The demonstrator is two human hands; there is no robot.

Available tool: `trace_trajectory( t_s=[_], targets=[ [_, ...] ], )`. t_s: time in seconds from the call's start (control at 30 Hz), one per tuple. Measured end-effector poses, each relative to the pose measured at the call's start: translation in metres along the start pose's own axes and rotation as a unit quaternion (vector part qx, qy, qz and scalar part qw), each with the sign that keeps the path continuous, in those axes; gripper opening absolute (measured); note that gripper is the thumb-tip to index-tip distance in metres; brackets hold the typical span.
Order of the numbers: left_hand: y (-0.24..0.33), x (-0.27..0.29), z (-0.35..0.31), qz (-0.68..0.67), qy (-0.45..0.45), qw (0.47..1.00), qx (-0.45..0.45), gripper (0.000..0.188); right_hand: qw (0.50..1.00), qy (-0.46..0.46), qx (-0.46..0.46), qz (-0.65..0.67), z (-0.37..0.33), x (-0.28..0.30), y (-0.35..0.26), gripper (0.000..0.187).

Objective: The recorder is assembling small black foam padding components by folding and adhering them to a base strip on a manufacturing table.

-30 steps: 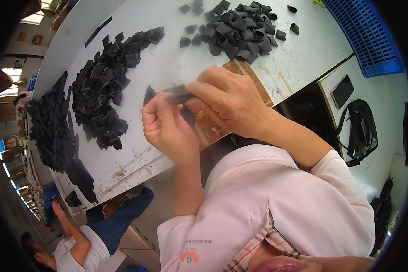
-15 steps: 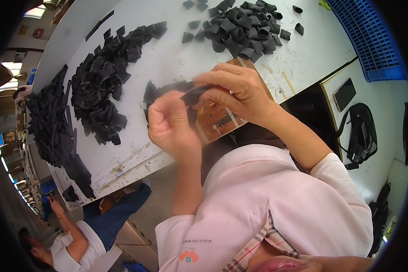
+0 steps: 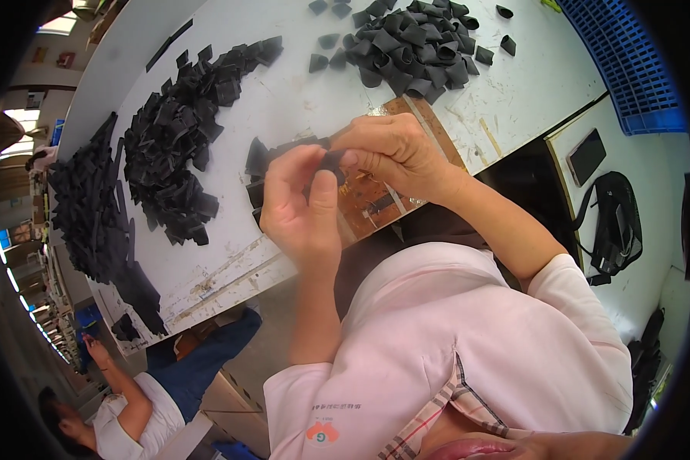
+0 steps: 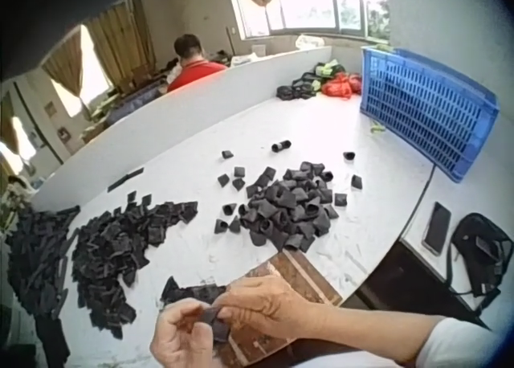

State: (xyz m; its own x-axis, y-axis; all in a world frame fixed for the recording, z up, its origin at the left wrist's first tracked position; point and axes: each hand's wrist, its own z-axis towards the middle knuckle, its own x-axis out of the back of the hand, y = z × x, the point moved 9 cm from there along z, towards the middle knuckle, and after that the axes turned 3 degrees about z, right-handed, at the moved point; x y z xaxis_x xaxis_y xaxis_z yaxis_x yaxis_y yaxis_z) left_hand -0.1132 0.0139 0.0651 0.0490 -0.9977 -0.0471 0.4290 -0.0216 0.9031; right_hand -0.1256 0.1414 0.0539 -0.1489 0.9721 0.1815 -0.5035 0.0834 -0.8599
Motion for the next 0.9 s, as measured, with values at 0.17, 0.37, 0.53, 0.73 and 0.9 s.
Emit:
trace_trajectory(
  t_s=[0.17,0.37,0.53,0.73,0.9],
  targets=[
    [0.008,-0.004,0.006,0.177,-0.028,0.983,-0.045,0.008,0.998,-0.002,0.019,-0.066,0.004,0.006,-0.011,0.013],
    [-0.011,0.002,0.005,0.082,-0.011,0.995,-0.051,0.008,0.982,0.006,0.068,-0.177,0.004,0.001,-0.026,0.014],
    [-0.007,-0.005,0.006,0.059,-0.032,0.996,-0.053,0.008,0.98,0.02,0.053,-0.192,0.002,0.005,-0.027,0.013],
    [-0.018,0.004,0.005,-0.068,0.019,0.997,0.033,0.008,0.976,0.018,0.077,-0.202,0.007,0.005,-0.043,0.012],
    [-0.008,0.002,0.007,0.022,-0.006,0.999,-0.025,0.008,0.97,0.016,0.101,-0.219,0.004,-0.001,-0.036,0.015]
  ],
)
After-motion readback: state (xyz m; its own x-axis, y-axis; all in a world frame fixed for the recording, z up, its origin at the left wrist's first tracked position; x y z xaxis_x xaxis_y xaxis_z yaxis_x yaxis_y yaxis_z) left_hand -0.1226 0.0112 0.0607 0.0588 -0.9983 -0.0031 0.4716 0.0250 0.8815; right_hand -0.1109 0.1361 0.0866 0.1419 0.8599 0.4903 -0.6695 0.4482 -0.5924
